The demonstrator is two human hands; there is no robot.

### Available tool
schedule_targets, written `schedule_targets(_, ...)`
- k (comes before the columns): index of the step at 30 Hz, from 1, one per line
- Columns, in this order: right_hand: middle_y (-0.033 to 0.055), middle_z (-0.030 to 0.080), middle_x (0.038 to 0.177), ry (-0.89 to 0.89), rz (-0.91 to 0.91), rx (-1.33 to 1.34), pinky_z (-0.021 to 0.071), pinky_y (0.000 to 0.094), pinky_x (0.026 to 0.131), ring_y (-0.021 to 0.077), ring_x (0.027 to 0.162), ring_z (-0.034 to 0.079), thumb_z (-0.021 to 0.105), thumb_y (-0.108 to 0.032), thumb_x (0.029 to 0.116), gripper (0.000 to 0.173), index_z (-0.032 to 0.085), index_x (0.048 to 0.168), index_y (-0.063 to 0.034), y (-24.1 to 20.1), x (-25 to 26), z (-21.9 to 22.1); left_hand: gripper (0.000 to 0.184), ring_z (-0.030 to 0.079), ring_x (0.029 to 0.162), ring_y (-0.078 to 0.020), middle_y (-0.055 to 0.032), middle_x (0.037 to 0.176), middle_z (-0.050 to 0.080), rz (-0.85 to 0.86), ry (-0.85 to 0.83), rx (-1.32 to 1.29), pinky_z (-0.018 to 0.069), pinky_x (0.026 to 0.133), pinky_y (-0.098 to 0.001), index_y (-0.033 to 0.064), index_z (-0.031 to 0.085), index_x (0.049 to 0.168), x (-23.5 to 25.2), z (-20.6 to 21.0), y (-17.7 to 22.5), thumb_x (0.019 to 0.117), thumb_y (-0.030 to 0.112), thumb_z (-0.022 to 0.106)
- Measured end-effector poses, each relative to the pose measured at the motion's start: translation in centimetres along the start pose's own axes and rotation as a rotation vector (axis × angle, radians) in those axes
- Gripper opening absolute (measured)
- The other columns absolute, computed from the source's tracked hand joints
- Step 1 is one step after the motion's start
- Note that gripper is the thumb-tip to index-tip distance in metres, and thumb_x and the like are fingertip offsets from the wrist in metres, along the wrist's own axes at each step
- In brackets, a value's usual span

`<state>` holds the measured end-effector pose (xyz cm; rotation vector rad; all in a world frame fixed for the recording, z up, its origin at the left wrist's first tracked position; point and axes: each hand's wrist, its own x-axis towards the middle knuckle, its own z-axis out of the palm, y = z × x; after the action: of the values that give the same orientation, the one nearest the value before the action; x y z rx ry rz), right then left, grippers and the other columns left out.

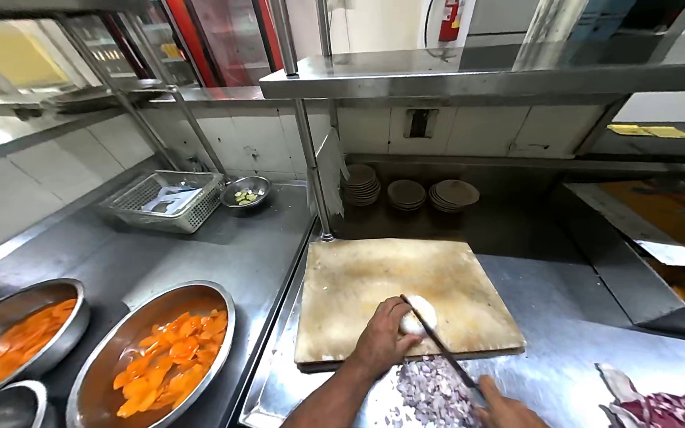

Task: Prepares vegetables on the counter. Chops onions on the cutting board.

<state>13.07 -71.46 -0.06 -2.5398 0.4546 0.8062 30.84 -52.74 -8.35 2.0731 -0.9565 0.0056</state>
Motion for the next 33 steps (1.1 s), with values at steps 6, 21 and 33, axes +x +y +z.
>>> schedule_targets(6,0.0262,0.069,0.101,-0.020,-0.095,0.208,0.0553,0.0600,0.085,0.0426,0.092,0.070,0.050,-0.033,0.1080,0.053,0.038,0.149,-0.0016,0.8,4.9,1.7,0.054,0.053,0.137,-0.0282,-0.0178,0.144,0.057,-0.013,-0.066,0.009,0.0420,0.117,-0.0371,0.0028,0.062,0.137,0.5,0.0,0.5,0.0943,0.035,0.072)
schedule_targets(21,0.0269,0.069,0.099,0.041,-0.017,0.200,0.0553,0.0611,0.084,0.0445,0.092,0.071,0.049,-0.030,0.1074,0.050,0.039,0.145,0.0010,-0.2,3.2,4.2,0.032,0.060,0.125,-0.0316,-0.0208,0.128,0.065,0.188,-0.061,0.018,0.0487,0.109,-0.0390,-0.0010,0.071,0.111,-0.7,-0.6,-0.3,0.0954,0.027,0.071)
schedule_targets(33,0.0246,0.070,0.105,0.026,0.039,-0.040,0.0558,0.0589,0.087,0.0437,0.101,0.071,0.046,-0.033,0.1087,0.048,0.039,0.147,-0.0048,-2.2,3.3,1.2,0.031,0.062,0.124,-0.0295,-0.0177,0.124,0.068,0.254,-0.085,0.030,0.0488,0.109,-0.0371,-0.0008,0.070,0.106,-0.1,-0.1,-1.0,0.0980,0.029,0.068)
